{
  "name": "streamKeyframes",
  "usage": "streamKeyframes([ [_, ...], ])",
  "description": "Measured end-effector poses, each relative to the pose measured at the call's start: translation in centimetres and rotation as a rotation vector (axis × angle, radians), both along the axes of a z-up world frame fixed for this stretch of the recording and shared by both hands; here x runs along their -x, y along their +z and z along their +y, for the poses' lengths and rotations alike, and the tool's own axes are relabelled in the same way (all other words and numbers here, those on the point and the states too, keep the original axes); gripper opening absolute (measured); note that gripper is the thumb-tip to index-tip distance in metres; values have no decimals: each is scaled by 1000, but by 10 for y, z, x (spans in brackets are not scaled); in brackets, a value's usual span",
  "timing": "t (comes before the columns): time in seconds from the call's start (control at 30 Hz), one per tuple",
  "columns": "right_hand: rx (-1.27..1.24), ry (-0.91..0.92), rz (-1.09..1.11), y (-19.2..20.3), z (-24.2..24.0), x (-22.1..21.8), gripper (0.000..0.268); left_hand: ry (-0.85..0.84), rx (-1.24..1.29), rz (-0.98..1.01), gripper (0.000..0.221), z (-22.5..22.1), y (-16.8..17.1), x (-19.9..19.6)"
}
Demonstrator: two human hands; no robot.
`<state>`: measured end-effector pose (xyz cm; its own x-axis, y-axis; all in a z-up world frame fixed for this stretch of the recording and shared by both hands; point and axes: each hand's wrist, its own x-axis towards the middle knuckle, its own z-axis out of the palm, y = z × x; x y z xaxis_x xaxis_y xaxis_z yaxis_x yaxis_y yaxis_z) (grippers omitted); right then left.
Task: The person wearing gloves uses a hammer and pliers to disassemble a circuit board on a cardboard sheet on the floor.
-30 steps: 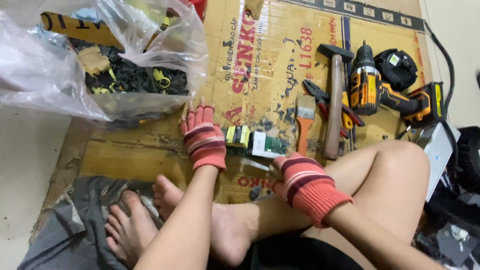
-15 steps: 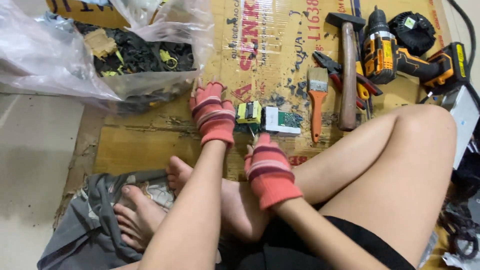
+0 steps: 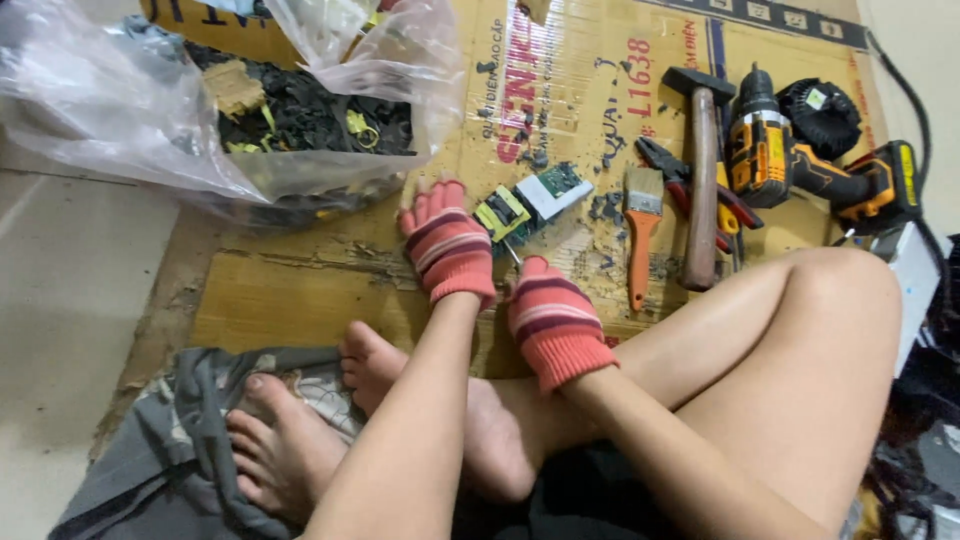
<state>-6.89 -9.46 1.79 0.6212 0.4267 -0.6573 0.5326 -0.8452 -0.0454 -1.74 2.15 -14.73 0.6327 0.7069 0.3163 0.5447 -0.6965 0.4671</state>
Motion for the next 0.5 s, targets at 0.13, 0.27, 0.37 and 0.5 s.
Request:
streamKeyframes([
  [0.13, 44, 70, -31, 4, 8, -22, 16, 121, -52, 71, 37, -15, 34, 6],
  [0.27, 98, 217, -77, 22, 12, -59, 14, 164, -9, 121, 36, -17, 42, 7],
  [0.37, 136, 310, -115, 34, 23, -76, 14, 177, -10, 106, 35, -20, 38, 5],
  [0.5, 157, 488, -184, 38, 37, -94, 16, 214, -34, 33, 31, -18, 30, -2],
])
